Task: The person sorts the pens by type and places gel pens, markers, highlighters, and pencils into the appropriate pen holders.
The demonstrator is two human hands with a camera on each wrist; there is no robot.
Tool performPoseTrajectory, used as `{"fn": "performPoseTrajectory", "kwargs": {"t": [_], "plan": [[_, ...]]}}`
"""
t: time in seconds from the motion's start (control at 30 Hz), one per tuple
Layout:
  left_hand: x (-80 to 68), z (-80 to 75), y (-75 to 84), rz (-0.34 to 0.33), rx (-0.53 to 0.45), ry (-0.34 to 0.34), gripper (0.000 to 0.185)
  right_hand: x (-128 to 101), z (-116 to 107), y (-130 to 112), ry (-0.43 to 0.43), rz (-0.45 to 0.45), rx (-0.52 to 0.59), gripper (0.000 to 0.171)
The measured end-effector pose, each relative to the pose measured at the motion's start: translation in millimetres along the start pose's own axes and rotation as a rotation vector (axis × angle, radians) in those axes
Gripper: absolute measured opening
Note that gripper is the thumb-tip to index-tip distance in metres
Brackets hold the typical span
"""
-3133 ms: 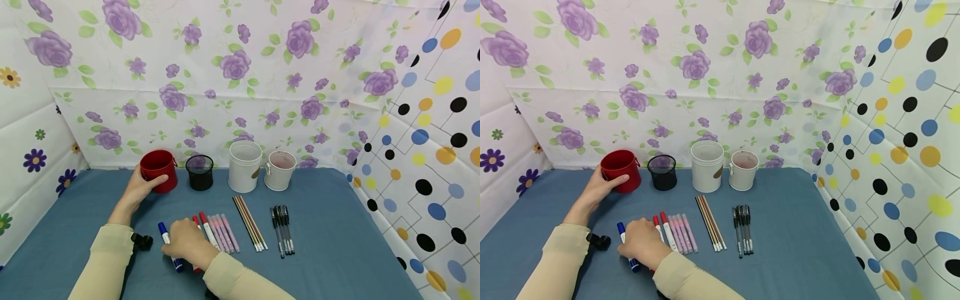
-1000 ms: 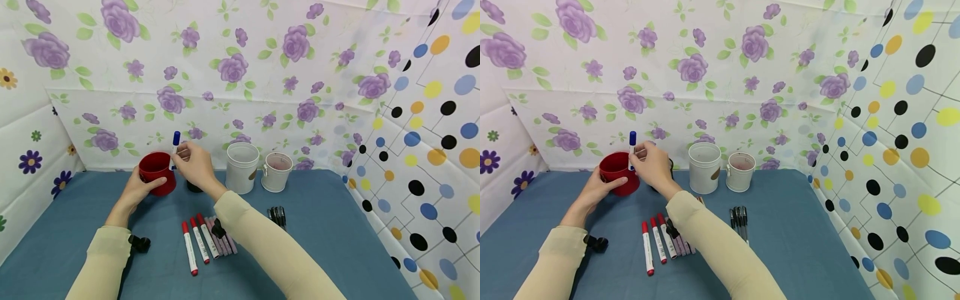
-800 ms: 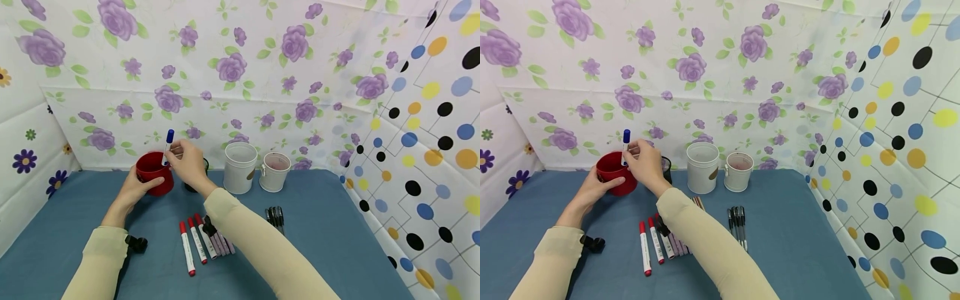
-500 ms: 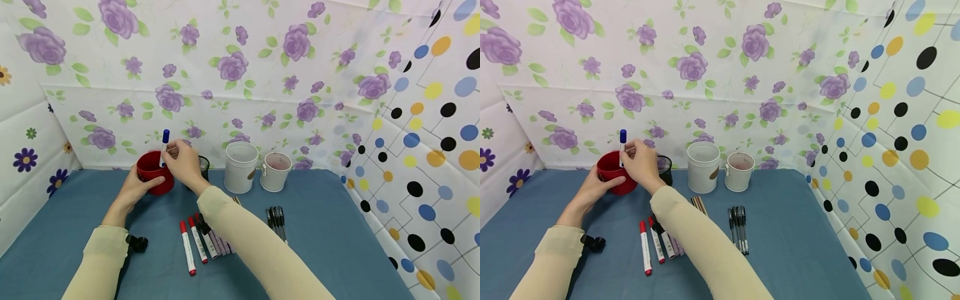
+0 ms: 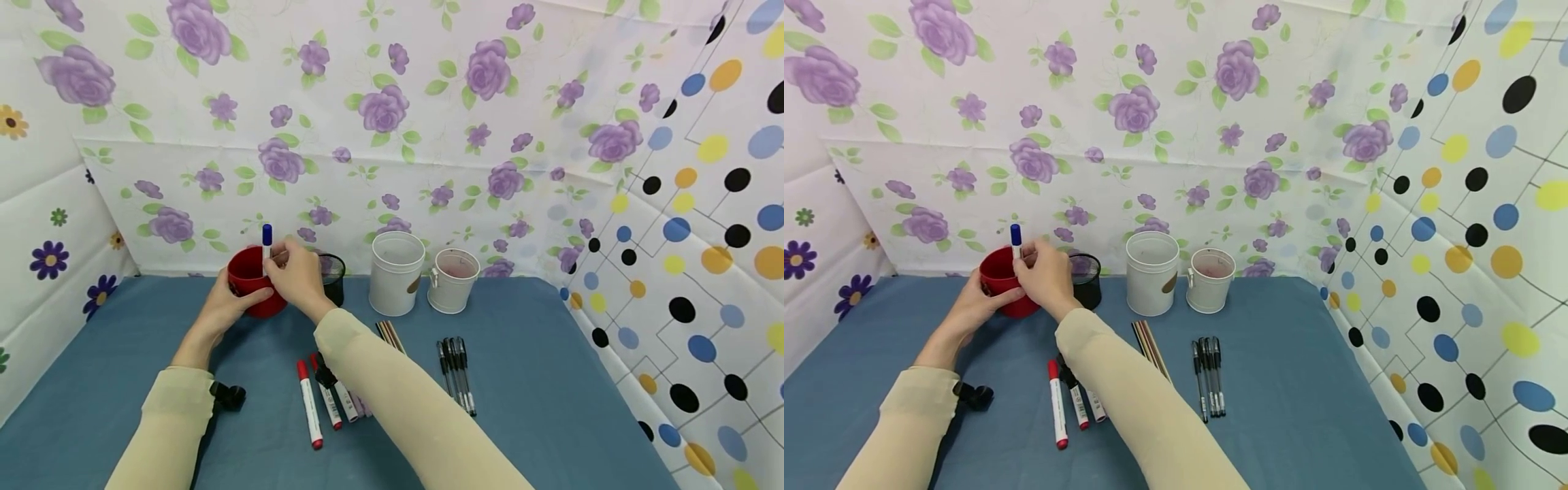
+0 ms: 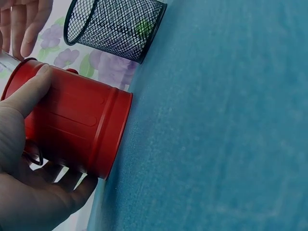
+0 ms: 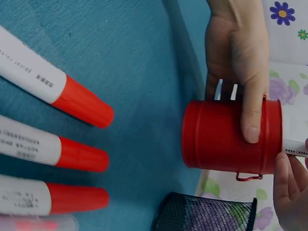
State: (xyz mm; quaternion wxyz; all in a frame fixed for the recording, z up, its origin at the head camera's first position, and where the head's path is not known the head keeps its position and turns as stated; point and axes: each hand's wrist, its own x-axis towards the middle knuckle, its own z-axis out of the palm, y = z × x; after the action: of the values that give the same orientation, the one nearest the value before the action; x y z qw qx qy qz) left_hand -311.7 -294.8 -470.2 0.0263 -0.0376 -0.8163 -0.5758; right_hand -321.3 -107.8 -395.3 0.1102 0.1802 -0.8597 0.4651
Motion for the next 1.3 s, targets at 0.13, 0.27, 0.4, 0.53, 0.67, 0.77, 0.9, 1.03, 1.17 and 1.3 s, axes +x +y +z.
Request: {"fn": "performPoseTrajectory", "kwargs": {"t": [0.13,0.27,0.4,0.53,0.67,0.77,0.9,1.03,1.17,1.3], "plan": [[-0.6,0.4,-0.3,-0.011,-0.008,-0.003,0.104,-2.2,6.3,2.0,-0.022,0.017,-0.004,0.013],[0.7,0.8,-0.1,-0.02,-0.02,-0.003,0.105,-2.3,10.8,3.4,-0.021,0.019,-0.008,0.014],[2.8,1.3,0.2,-0.032,-0.021,0.001,0.104,-1.5,12.6,5.1,-0.025,0.02,-0.018,0.013],[3.1,1.4,0.5,-0.042,-0.01,0.006,0.105,-1.5,13.1,6.8,-0.032,0.008,-0.029,0.012],[2.8,1.1,-0.1,-0.039,0.001,0.012,0.105,-2.3,13.4,7.8,-0.036,0.003,-0.029,0.012],[2.5,0.9,-0.6,-0.035,-0.001,0.012,0.106,-2.5,14.2,8.4,-0.036,0.002,-0.028,0.011],[-3.3,1.3,9.6,-0.042,-0.019,0.004,0.106,-2.7,15.4,9.5,-0.04,0.008,-0.025,0.011],[-13.8,1.1,29.8,-0.047,-0.037,-0.009,0.106,-2.7,15.8,10.6,-0.036,0.011,-0.01,0.01],[-15.2,0.8,34.0,-0.046,-0.034,-0.007,0.108,-2.5,15.5,11.3,-0.042,0.012,0.003,0.01],[-12.8,0.7,31.3,-0.052,-0.03,-0.003,0.108,-3.9,9.9,11.5,-0.073,0.001,0.035,0.014]]}}
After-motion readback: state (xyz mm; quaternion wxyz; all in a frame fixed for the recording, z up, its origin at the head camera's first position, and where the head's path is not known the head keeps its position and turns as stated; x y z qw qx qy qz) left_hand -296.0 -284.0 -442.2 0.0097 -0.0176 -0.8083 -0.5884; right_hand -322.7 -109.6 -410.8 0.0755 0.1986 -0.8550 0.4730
